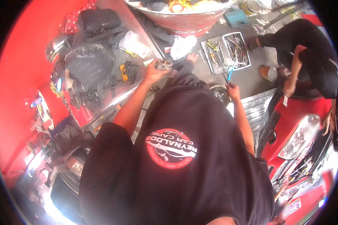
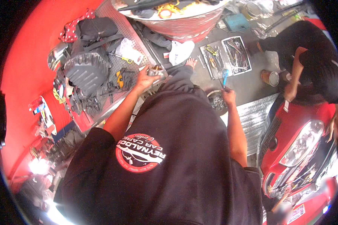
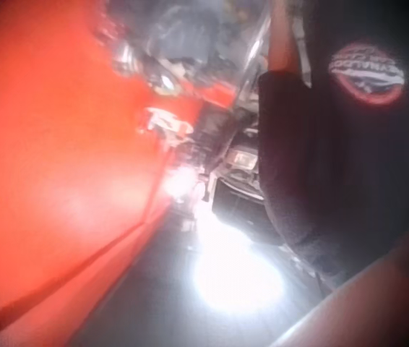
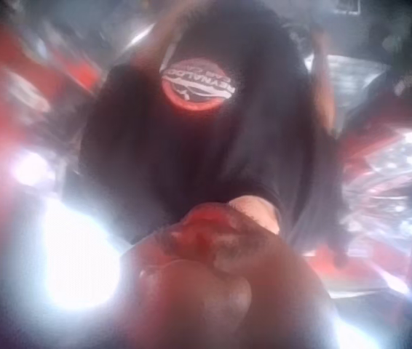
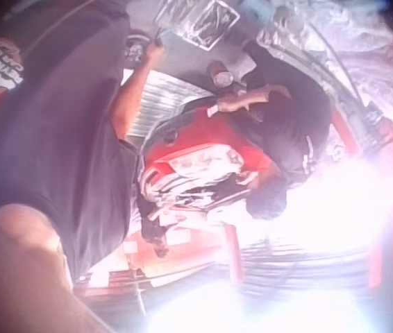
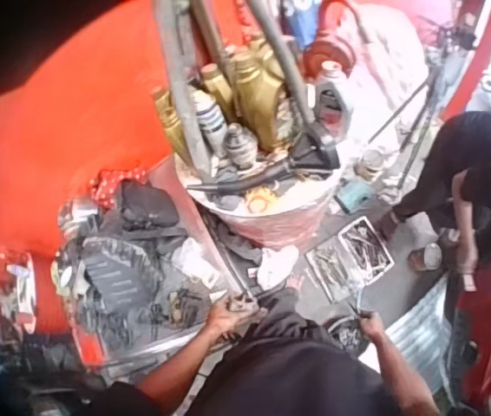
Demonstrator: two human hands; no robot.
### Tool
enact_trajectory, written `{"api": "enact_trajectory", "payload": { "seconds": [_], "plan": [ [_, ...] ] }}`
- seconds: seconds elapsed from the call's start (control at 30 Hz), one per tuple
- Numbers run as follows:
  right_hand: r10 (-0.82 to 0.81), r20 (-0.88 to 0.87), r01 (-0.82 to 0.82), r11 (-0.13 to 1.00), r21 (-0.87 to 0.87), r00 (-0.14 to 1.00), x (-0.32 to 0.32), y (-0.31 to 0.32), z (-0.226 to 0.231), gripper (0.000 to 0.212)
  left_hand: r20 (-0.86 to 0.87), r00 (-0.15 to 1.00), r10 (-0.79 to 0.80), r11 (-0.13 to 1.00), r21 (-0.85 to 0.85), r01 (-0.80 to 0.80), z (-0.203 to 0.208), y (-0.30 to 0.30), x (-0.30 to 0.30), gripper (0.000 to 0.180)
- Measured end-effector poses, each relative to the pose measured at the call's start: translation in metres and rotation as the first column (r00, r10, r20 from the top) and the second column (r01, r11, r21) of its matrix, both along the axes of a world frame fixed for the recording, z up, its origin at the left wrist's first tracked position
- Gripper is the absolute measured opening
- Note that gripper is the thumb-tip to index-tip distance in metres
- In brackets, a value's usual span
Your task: The person uses a pair of scissors to scrape and clean the interior of a small metal carburetor component. They hold the part in one hand and use the scissors to remove residue from the inside surfaces, occasionally rotating the part to access different areas.
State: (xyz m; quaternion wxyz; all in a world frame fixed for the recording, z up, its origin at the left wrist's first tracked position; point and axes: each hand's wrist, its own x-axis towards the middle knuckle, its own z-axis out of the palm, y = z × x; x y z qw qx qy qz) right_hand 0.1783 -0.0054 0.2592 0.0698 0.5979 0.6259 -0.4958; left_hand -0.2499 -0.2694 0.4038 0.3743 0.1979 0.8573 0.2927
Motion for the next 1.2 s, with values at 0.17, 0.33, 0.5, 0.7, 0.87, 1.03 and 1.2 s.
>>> {"api": "enact_trajectory", "payload": {
  "seconds": [0.17,0.33,0.5,0.7,0.87,1.03,1.2],
  "plan": [
    [-0.025,-0.033,0.024,1.000,-0.011,0.999,-0.004,-0.048,-0.009,0.036,0.104,0.995,-0.005,0.988,-0.153,0.021,-0.018,-0.030,0.006,0.071],
    [-0.281,0.044,0.283,0.935,-0.214,0.959,0.048,-0.117,-0.005,0.035,0.307,0.951,-0.028,0.918,-0.368,0.146,0.000,-0.008,0.007,0.090],
    [-0.481,-0.104,0.445,0.859,-0.253,0.870,0.132,-0.198,0.002,0.028,0.376,0.903,0.208,0.914,-0.404,-0.043,-0.039,-0.018,0.003,0.093],
    [-0.432,0.130,0.445,0.890,-0.100,0.893,0.207,-0.256,0.008,0.032,0.222,0.903,0.368,0.890,-0.364,-0.273,-0.054,-0.007,0.005,0.094],
    [-0.277,-0.001,0.277,0.960,-0.038,0.961,0.214,-0.254,0.024,0.037,0.141,0.939,0.314,0.922,-0.282,-0.267,-0.088,-0.026,-0.001,0.099],
    [-0.428,0.023,0.425,0.886,-0.187,0.903,0.150,-0.202,0.049,0.039,-0.052,0.992,0.111,0.948,-0.295,-0.122,-0.099,-0.030,-0.034,0.108],
    [-0.504,-0.004,0.496,0.851,-0.172,0.864,0.118,-0.158,0.068,0.034,-0.352,0.926,0.133,0.914,-0.317,-0.252,-0.061,-0.039,-0.045,0.104]
  ]
}}
